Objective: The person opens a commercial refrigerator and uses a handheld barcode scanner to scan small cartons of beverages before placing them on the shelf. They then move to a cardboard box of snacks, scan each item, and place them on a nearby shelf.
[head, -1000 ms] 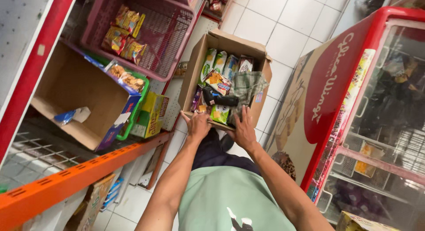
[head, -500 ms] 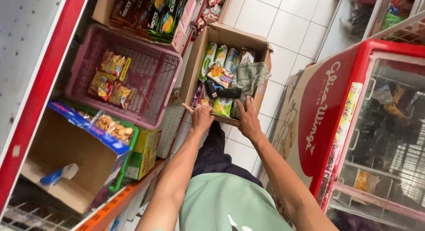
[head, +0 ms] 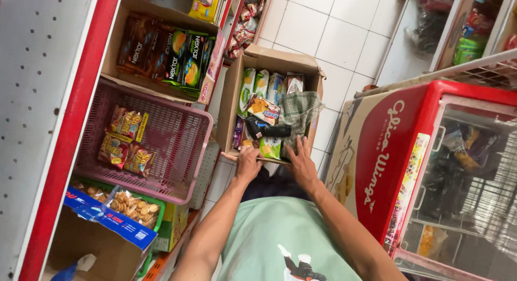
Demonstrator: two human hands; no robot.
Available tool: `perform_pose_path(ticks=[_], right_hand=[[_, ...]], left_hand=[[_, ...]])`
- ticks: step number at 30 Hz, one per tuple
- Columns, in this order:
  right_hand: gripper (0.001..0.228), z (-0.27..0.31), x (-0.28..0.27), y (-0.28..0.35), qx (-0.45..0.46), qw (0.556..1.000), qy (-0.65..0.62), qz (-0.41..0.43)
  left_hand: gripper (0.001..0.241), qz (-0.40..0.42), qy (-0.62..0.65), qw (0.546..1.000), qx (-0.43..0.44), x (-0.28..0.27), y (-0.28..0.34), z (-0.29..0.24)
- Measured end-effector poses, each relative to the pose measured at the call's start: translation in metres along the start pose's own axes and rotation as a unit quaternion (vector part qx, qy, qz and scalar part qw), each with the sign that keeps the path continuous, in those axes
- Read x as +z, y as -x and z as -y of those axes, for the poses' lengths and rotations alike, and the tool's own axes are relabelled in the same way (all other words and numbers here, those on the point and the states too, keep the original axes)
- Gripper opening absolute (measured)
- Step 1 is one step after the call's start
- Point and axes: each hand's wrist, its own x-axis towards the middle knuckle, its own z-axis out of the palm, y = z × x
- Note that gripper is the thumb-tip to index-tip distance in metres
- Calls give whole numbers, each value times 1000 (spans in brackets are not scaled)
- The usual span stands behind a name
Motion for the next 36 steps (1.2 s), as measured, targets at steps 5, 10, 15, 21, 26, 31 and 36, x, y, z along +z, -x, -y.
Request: perform_pose_path(ticks=[5,10,15,21,26,31,36], right_hand=[[57,-11,11,-8,-22,992,99,68],[48,-25,28,-24,-57,989,127,47],[47,-33,22,-63,-54,991,105,55],[31,-41,-17,-122,-50,990,123,50],[32,-55,-39,-150,-33,991,99,87],[32,-54,-30,-137,-22,985,94,143],[35,-34,5,-106,-3,961,93,261]], left_hand=[[21,-58,-18,998,8,14,0,-9],[21,-13,4,1000,3,-7,-30,1],[21,-21,-39,999,15,-23,-78,-6],[22,-35,-47,995,78,-45,-146,-13],[23,3,-30,997,74,-48,-180,-18],[19,18,-36,998,41,-48,-160,-20],[16,44,-106,993,-37,-43,-99,-13]])
